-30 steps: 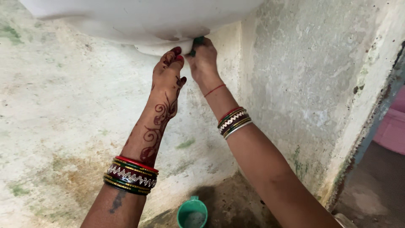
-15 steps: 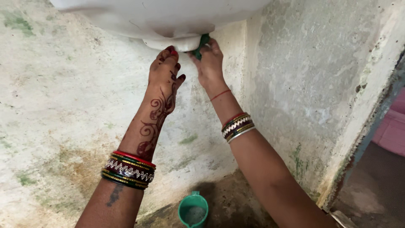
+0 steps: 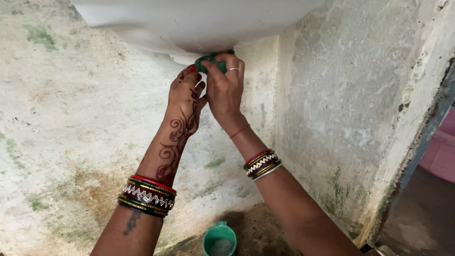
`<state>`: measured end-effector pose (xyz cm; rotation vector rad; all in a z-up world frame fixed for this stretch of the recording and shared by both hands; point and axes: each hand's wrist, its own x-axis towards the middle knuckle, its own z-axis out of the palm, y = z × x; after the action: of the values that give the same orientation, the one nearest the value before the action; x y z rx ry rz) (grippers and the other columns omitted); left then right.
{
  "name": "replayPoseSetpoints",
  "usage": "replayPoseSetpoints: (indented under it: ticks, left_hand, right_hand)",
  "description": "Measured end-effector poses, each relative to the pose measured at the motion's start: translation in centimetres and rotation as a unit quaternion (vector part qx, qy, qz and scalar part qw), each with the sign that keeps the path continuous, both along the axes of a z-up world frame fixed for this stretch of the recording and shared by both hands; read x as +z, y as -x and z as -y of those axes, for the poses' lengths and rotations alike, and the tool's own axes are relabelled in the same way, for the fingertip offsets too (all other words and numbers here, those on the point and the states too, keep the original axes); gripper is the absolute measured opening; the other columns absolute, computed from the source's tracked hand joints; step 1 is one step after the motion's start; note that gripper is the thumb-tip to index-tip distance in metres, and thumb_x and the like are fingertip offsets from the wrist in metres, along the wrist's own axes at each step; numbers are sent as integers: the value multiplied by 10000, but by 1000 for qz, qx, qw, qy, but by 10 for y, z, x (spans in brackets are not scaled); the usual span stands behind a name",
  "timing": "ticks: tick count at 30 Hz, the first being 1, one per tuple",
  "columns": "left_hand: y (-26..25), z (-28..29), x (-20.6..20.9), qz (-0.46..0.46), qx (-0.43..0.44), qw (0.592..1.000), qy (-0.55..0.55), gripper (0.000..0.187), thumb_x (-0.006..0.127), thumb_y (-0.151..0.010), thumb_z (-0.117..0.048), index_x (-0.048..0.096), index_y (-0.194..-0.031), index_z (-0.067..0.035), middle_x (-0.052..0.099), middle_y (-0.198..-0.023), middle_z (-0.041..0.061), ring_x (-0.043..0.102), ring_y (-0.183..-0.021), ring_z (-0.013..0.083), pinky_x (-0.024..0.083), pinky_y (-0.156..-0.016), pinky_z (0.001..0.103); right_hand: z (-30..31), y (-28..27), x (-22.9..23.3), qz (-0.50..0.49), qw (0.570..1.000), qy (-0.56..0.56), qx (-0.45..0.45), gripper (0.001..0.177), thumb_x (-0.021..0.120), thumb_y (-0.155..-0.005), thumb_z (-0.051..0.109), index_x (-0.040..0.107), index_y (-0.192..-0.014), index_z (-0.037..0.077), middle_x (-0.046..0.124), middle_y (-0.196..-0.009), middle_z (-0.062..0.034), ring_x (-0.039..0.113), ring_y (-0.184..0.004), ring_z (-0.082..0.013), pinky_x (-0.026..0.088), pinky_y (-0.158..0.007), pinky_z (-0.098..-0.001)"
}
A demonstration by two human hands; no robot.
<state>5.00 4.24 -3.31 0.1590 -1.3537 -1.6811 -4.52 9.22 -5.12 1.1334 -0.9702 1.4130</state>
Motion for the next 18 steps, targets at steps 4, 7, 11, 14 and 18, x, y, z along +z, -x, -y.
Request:
replayPoseSetpoints:
  ticks: [4,7,11,14,18]
  left_hand:
    - [-3,6,1,-13,-38,999,-28,282,479,-983,-180,579,-1235,-103,648,-1062,47,668,-871,158,575,-638,302]
    - [7,30,-4,-95,-75,992,32,262,499,-1023,-82,612,-1255,-38,631,-998,72,581,-769,142,487,-612,287]
    - [34,51,2,-84,113,985,103,300,549,-970,-53,610,-1261,-20,673,-1017,79,647,-838,173,542,-693,306]
    - [39,47,-9,-11,302,928,217,347,640,-957,-96,606,-1288,5,706,-1130,97,703,-972,193,576,-787,307]
    - [45,52,-15,-23,454,839,299,406,746,-931,-94,634,-1292,53,675,-1156,195,691,-1014,260,561,-824,348]
  right_hand:
    - [-4,-5,2,-33,997,-58,41,226,684,-930,-38,724,-1124,71,642,-1127,-99,585,-1100,-316,537,-941,-421]
    - [-2,-6,4,-18,985,-105,138,295,601,-1016,-45,647,-1288,58,660,-1273,-100,616,-1208,-315,549,-1009,-407]
    - [3,-1,5,41,895,-209,392,350,463,-1026,-65,606,-1327,44,679,-1317,-97,680,-1213,-220,565,-1044,-348]
    - [-1,16,6,70,824,-216,519,322,447,-1042,-65,621,-1299,21,674,-1318,-106,653,-1217,-183,558,-1068,-317]
    - [-18,32,-7,44,889,-146,432,240,499,-1072,-69,678,-1219,-6,675,-1339,-113,649,-1222,-172,527,-1097,-300]
